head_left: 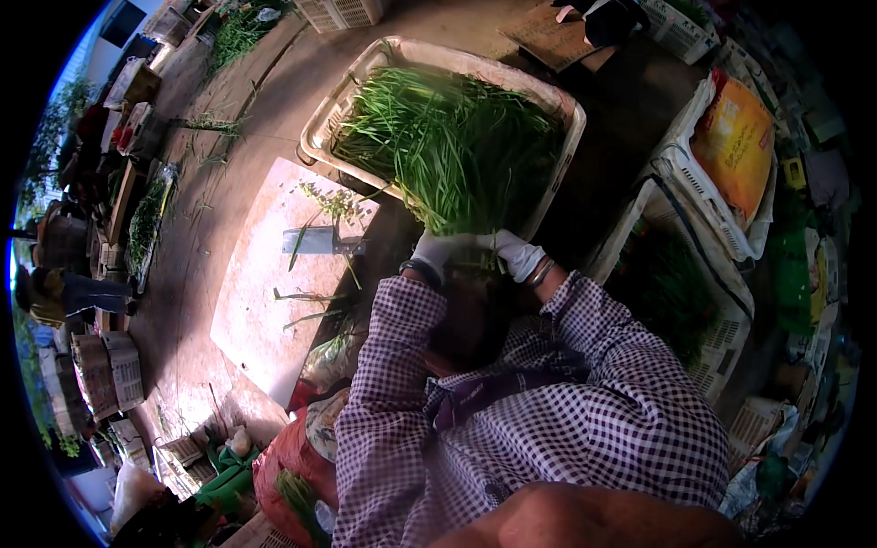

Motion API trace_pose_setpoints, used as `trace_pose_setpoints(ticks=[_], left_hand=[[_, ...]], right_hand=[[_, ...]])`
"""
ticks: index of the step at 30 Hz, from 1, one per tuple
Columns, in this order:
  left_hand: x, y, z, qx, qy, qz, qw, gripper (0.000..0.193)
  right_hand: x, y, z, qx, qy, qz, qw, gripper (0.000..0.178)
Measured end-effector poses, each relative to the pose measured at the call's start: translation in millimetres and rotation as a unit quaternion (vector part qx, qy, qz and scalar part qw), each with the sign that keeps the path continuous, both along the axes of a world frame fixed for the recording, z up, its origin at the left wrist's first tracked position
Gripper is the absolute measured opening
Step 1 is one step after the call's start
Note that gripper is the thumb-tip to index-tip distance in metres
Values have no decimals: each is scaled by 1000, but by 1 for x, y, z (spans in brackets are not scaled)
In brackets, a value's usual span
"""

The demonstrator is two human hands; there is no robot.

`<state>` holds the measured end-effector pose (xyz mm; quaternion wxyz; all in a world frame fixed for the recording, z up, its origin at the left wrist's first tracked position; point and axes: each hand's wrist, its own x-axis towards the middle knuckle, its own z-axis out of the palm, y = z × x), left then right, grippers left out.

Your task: The person picks up bunches of green vegetables, aligns them on a wooden board, trims the ends with a cleaver, and secures them with a red band before placing them into a plastic crate.

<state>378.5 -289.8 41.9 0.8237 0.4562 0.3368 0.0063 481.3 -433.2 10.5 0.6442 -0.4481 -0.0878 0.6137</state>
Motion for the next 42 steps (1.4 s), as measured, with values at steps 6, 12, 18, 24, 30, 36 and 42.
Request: trace_pose_setpoints(ticks=[6,12,18,24,30,36,42], left_hand=[[-5,2,-51,128,-43,11,991,35],[1,0,-4,156,13,12,988,36],[-23,31,-2,-2,36,-37,999,25],[-23,37,-93,160,-23,-188,969,28],[7,-37,13,-79,82,38,993,38],[5,-26,-56,-10,53,-4,999,44],[5,-33,-93,117,-21,60,991,50]], right_hand=[[24,-6,-37,-130,-110,26,985,17],[48,-13,2,-186,-181,38,965,21],[64,-33,24,-142,-87,56,984,16],[14,-21,23,-130,23,3,991,26],[8,-24,4,-76,92,-10,993,26],[-4,-19,12,-184,-93,-90,974,16],[13,-25,1,-182,-225,-37,957,16]])
